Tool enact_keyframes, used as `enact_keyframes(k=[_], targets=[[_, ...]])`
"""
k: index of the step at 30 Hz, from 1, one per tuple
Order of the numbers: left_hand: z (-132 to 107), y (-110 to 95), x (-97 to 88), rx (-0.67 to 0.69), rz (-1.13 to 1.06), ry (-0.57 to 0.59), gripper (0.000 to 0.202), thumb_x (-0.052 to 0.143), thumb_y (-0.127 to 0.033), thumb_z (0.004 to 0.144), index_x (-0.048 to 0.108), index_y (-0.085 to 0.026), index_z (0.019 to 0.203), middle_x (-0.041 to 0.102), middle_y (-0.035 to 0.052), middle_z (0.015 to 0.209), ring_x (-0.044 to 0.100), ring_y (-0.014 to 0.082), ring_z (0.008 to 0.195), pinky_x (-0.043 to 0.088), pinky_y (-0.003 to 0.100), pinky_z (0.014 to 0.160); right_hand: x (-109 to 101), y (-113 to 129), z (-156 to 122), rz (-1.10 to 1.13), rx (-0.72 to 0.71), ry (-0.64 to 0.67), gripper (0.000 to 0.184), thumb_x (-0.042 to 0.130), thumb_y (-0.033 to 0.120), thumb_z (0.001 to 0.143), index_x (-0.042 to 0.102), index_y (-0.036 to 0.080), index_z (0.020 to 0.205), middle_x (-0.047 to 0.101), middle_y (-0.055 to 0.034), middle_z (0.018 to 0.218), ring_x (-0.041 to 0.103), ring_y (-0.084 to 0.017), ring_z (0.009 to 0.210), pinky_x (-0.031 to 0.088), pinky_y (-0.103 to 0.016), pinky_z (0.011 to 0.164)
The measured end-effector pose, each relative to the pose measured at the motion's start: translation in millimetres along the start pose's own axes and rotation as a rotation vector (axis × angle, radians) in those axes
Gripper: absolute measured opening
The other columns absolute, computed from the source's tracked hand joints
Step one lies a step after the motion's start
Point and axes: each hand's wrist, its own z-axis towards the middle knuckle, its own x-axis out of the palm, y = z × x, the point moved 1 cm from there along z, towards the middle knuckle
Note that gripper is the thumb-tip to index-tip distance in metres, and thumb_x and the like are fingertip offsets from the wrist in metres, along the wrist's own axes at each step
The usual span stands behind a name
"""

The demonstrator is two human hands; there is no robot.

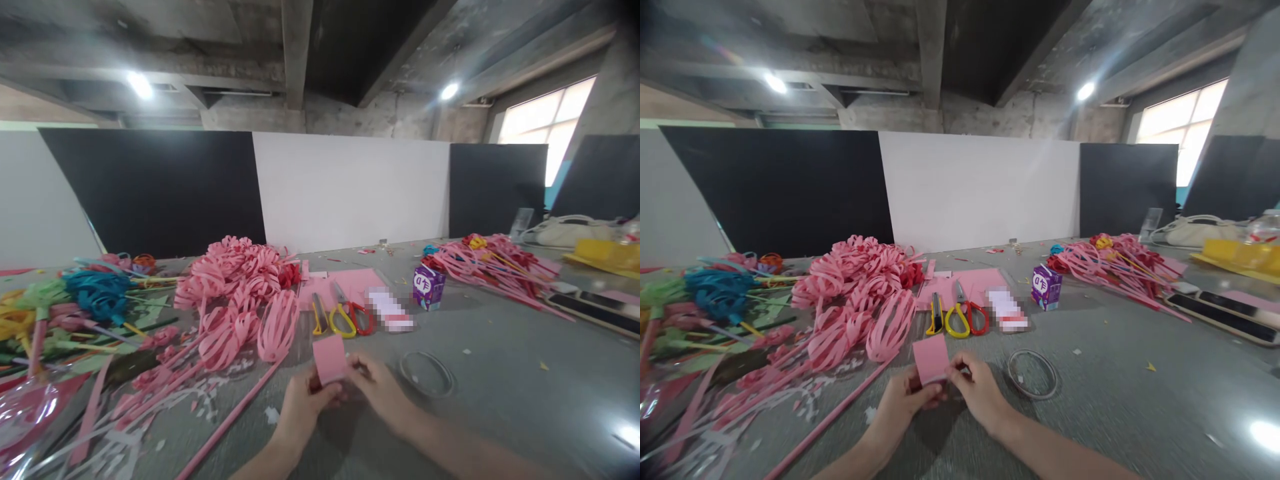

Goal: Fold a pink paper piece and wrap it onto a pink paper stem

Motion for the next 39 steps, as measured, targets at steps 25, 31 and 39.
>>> enact_keyframes(k=[25,31,39], targets=[[1.7,4.0,-3.3,0.104,-0.041,-0.076,0.024,0.055,-0.038,0.074,0.055,-0.014,0.068,0.06,0.0009,0.064,0.056,0.0129,0.058,0.045,0.025,0.059,-0.3,-3.0,2.5,0.064,0.071,0.024,0.025,0.052,0.036,0.075,0.057,0.013,0.064,0.052,0.0002,0.062,0.047,-0.013,0.06,0.034,-0.021,0.057],[1.0,2.4,-3.8,0.205,0.094,-0.164,0.028,0.048,-0.04,0.077,0.053,-0.016,0.065,0.053,-0.0018,0.06,0.048,0.0112,0.056,0.037,0.02,0.053,0.2,-0.4,1.2,0.078,0.068,0.068,0.024,0.052,0.034,0.075,0.063,0.013,0.068,0.057,-0.0017,0.067,0.05,-0.014,0.064,0.036,-0.022,0.059],[1.8,-3.4,-2.0,0.231,0.205,-0.071,0.017,0.059,-0.031,0.069,0.058,-0.015,0.076,0.059,0.0006,0.07,0.052,0.0158,0.068,0.037,0.022,0.063,0.3,-0.8,-0.2,0.062,0.083,0.074,0.027,0.053,0.038,0.074,0.063,0.014,0.072,0.058,-0.0022,0.069,0.05,-0.014,0.065,0.037,-0.023,0.059]])
